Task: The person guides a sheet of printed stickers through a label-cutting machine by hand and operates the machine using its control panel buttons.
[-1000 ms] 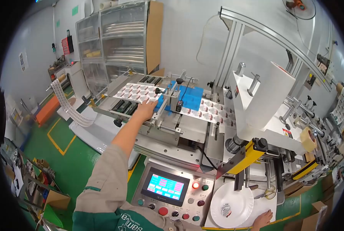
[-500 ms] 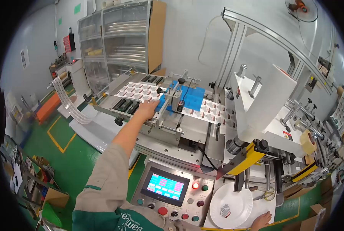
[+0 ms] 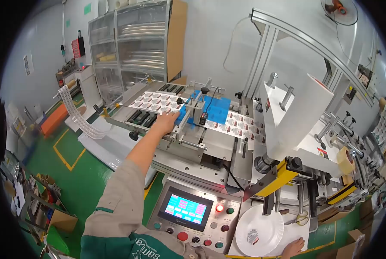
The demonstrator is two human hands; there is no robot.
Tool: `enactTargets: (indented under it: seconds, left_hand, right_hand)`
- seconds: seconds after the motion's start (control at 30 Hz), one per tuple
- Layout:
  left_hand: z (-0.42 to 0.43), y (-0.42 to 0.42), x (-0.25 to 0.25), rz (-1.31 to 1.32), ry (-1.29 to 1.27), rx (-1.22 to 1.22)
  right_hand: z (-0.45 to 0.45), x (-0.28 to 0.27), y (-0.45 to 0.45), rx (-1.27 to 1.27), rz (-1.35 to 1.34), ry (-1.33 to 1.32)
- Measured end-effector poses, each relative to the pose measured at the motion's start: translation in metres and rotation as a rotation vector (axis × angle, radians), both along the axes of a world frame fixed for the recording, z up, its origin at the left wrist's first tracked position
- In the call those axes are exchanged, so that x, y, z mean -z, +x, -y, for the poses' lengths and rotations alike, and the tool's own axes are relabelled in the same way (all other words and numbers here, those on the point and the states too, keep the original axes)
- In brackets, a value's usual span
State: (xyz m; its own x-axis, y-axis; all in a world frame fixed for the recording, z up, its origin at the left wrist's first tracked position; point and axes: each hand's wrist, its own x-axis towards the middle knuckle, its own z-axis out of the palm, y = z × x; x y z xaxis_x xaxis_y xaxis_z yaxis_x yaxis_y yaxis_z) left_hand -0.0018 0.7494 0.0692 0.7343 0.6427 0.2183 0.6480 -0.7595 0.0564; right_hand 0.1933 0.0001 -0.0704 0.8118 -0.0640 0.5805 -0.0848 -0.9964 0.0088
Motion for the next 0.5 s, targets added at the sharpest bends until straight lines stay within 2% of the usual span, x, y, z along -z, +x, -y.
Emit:
enactTargets:
  seconds: [0.03, 0.07, 0.1, 0.17, 0.2, 0.27, 0.3, 0.4, 0.43, 0.5]
  left_hand:
    - [0.000, -0.001, 0.000, 0.016, 0.011, 0.010]
    - [0.001, 0.000, -0.001, 0.015, 0.014, -0.004]
    - [0.003, -0.001, -0.003, 0.010, -0.005, 0.001]
    - [0.002, -0.002, -0.001, 0.043, 0.008, 0.017]
    - [0.001, -0.001, 0.000, 0.033, 0.023, 0.009]
    - [0.000, -0.001, 0.003, 0.039, 0.017, 0.011]
    - [0.001, -0.001, 0.002, 0.032, 0.014, 0.012]
    - [-0.001, 0.001, 0.006, 0.020, 0.078, 0.006]
    - [-0.001, 0.000, 0.006, 0.040, 0.057, 0.023]
    - [-0.002, 0.001, 0.003, 0.025, 0.025, 0.013]
  right_hand:
    - [0.002, -0.001, 0.000, -0.052, -0.041, 0.065]
    - [-0.003, -0.010, -0.005, 0.023, -0.128, -0.013]
    - [0.007, 0.006, 0.007, -0.007, -0.026, 0.010]
    - [0.010, 0.004, 0.005, -0.105, 0.046, -0.227]
    - [0.007, 0.002, 0.003, -0.023, -0.039, -0.058]
    - [0.002, -0.003, 0.000, 0.052, -0.164, -0.043]
    - [0.003, 0.002, 0.002, 0.002, -0.116, -0.053]
    - [0.021, 0.033, 0.026, 0.164, -0.287, 0.096]
    - [0.025, 0.039, 0.027, 0.137, -0.232, 0.018]
    - [0.034, 0.045, 0.033, 0.146, -0.235, 0.037]
